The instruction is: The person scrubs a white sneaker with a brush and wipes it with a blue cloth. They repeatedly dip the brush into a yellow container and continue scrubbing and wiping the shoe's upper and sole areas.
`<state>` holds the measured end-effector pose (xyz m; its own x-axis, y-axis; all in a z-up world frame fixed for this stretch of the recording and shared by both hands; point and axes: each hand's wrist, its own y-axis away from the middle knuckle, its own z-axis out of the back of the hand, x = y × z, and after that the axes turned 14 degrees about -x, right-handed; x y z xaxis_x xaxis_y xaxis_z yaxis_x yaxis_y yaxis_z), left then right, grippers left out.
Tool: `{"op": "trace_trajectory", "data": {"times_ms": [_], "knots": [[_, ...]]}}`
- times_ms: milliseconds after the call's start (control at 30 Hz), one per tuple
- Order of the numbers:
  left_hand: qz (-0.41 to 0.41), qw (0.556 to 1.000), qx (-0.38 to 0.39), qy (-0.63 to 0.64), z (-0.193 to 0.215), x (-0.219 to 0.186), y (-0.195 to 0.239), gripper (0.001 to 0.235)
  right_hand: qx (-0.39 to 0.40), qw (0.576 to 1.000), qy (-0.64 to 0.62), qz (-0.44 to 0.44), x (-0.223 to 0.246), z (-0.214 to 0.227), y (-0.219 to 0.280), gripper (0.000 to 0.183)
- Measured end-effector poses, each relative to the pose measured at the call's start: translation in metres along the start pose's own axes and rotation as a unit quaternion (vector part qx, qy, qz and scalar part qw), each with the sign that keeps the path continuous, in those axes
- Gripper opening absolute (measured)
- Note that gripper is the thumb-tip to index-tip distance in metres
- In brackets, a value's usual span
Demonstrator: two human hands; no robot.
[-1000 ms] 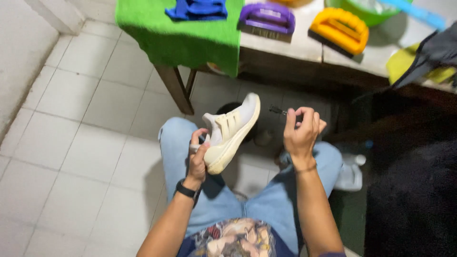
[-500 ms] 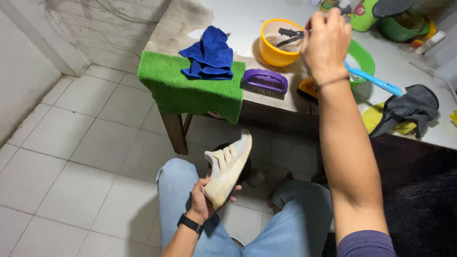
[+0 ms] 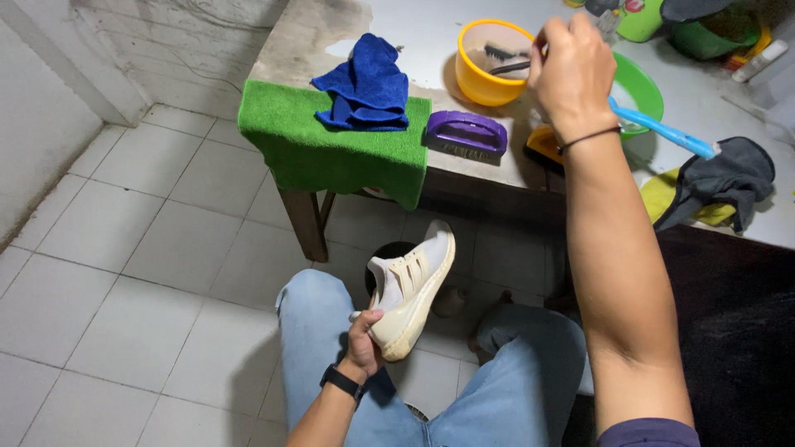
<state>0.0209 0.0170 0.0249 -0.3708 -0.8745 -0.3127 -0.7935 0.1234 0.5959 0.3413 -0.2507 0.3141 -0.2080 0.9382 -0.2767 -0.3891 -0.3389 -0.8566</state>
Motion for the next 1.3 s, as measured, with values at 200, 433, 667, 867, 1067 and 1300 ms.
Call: {"op": "trace_trajectory", "data": {"times_ms": [200,433,667,867,1067,1300], "knots": [[-0.029,0.999,-0.025,-0.007,-0.005,0.002,0.001,0.075,0.054,0.995,-0.064,-0.061,0.002,0.044,0.034,0.020],[-0.049,0.994,-0.081,-0.045,0.022,0.010,-0.026,0.066,-0.026,0.977,-0.196,-0.079,0.107,0.155,0.150,0.009],[-0.096,0.983,-0.068,-0.144,-0.029,0.001,0.003,0.077,0.037,0.927,-0.242,-0.284,0.164,0.106,0.342,0.037],[-0.147,0.955,-0.030,-0.257,-0.032,0.016,-0.019,0.079,-0.011,0.904,-0.356,-0.237,0.200,0.096,0.370,0.023],[-0.170,0.937,-0.055,-0.299,-0.020,0.027,-0.035,0.081,0.000,0.892,-0.404,-0.204,0.208,0.118,0.356,0.034],[-0.163,0.937,-0.098,-0.294,-0.031,0.038,-0.040,0.084,0.009,0.900,-0.376,-0.222,0.200,0.112,0.361,0.033]]}}
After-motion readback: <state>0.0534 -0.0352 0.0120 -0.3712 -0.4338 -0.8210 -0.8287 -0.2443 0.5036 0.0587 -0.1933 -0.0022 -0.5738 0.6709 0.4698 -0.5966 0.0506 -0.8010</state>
